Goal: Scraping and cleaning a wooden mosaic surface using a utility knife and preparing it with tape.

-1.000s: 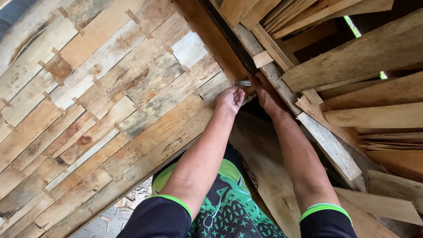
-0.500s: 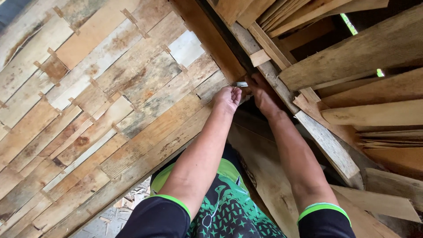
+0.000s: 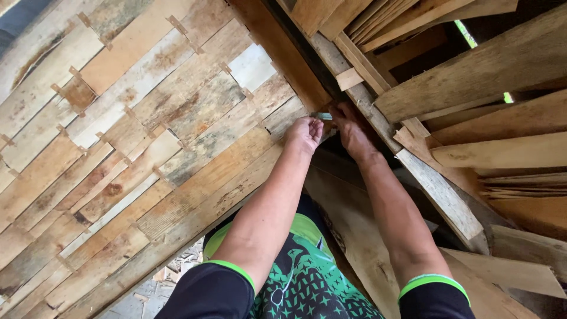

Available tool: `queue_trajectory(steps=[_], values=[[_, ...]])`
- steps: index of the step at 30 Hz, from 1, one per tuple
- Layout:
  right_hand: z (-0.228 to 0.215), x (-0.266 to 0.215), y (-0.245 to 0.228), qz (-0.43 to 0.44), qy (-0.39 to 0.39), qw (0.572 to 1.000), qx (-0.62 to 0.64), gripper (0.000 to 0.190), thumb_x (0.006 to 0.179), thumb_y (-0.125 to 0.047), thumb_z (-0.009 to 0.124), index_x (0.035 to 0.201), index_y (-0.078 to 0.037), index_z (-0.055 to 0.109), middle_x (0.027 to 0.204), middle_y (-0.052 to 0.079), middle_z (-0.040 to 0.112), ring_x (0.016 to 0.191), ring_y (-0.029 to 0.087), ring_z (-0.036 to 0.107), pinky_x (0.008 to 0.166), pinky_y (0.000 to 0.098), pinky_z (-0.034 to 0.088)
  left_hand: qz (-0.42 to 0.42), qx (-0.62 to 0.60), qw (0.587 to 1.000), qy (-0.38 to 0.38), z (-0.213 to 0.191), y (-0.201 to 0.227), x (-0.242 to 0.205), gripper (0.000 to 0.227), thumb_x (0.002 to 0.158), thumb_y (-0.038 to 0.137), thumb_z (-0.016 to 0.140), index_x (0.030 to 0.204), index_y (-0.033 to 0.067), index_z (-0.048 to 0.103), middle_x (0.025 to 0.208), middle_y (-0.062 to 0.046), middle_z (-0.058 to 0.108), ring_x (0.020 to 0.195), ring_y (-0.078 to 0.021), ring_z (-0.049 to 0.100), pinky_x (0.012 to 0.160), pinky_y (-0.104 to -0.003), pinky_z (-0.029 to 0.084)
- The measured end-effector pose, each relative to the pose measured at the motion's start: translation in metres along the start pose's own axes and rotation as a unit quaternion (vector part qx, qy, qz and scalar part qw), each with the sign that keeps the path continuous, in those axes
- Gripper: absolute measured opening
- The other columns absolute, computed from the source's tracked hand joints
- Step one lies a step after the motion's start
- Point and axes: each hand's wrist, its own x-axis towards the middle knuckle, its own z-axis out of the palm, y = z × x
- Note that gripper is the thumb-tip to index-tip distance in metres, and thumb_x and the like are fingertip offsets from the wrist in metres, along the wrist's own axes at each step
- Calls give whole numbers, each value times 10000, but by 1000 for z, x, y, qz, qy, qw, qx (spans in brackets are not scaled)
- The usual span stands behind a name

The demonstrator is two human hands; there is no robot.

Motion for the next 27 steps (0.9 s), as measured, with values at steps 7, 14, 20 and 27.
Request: queue_trajectory(steps=[7,14,20,27], values=[[-25,2,-31,-7,50,996,70,470,999,-4,419,1444,-40,566,1435,300,515,1289,442,487,1102,441,389,10,70,998,4,-9,-11,17,167,989,125,598,867,35,667,723,-86,707,604,-175,694,513,-257,564],[-43,0,-50,22,26,999,28,439,1001,-67,465,1425,-49,577,1368,265,545,1232,416,532,1062,436,422,94,202,975,14,-10,-7,-54,124,990,102,614,966,15,700,761,-122,726,596,-180,687,480,-269,544],[-65,-19,-92,116,45,991,-38,443,948,-17,469,1377,-17,577,1200,262,636,1077,466,609,889,511,484,199,320,926,-16,-29,-2,-99,91,991,89,633,1021,20,684,869,-122,746,634,-160,713,538,-267,592],[-91,-25,-180,194,95,972,94,375,870,-173,763,1163,21,632,905,191,708,827,335,704,754,420,552,339,344,861,-161,-72,0,-74,81,1035,120,597,1025,53,642,863,-75,702,640,-122,665,545,-262,569]])
